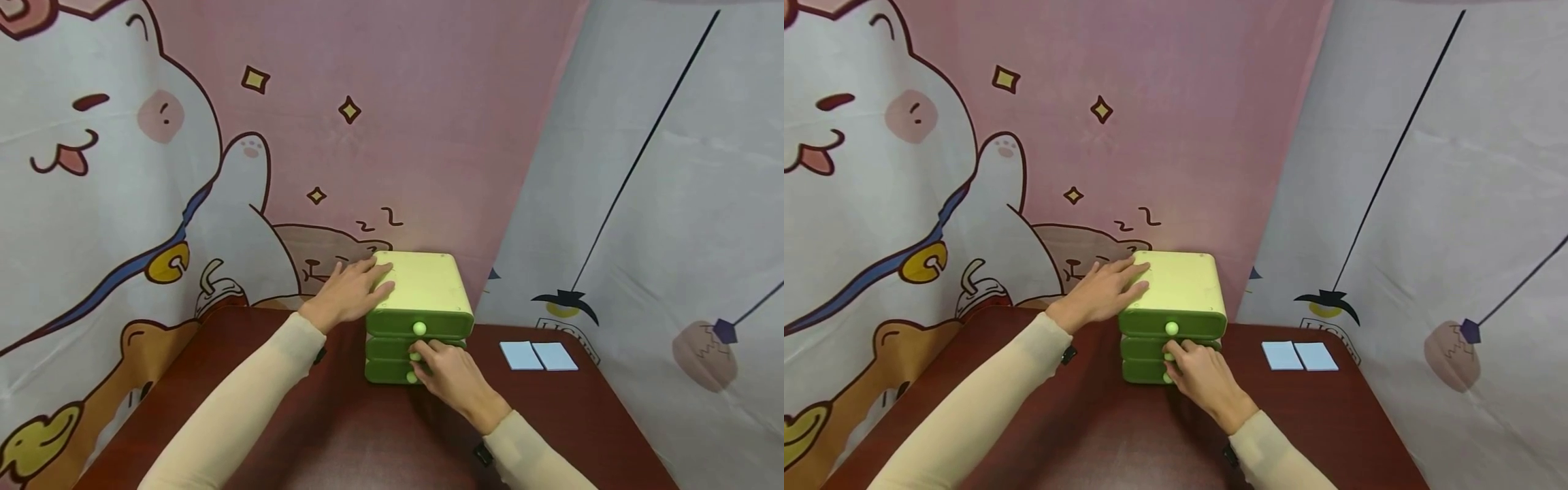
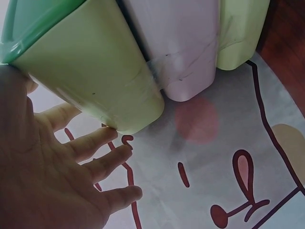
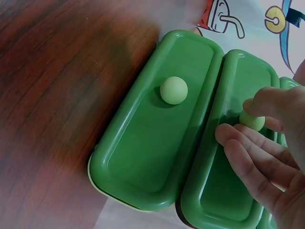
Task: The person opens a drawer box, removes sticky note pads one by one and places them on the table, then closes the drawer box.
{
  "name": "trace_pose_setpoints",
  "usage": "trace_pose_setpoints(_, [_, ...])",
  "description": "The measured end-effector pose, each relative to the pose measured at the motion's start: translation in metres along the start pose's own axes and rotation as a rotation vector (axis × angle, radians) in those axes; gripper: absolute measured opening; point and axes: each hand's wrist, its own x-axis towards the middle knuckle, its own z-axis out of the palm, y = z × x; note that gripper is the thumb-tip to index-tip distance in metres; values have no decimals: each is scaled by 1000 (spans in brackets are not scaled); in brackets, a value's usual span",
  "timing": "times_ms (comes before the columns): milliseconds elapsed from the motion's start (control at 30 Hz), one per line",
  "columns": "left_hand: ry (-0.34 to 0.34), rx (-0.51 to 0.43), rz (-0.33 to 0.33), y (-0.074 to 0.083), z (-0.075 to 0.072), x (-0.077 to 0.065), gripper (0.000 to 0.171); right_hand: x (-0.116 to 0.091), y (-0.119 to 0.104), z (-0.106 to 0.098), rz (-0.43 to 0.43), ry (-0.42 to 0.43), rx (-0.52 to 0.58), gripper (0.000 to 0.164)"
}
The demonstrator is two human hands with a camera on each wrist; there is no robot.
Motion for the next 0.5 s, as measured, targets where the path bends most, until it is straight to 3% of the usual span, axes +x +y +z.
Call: trace_pose_setpoints(500, [1,7,-10,6,-4,2,71,-3,-8,-6,1,6,-1,29])
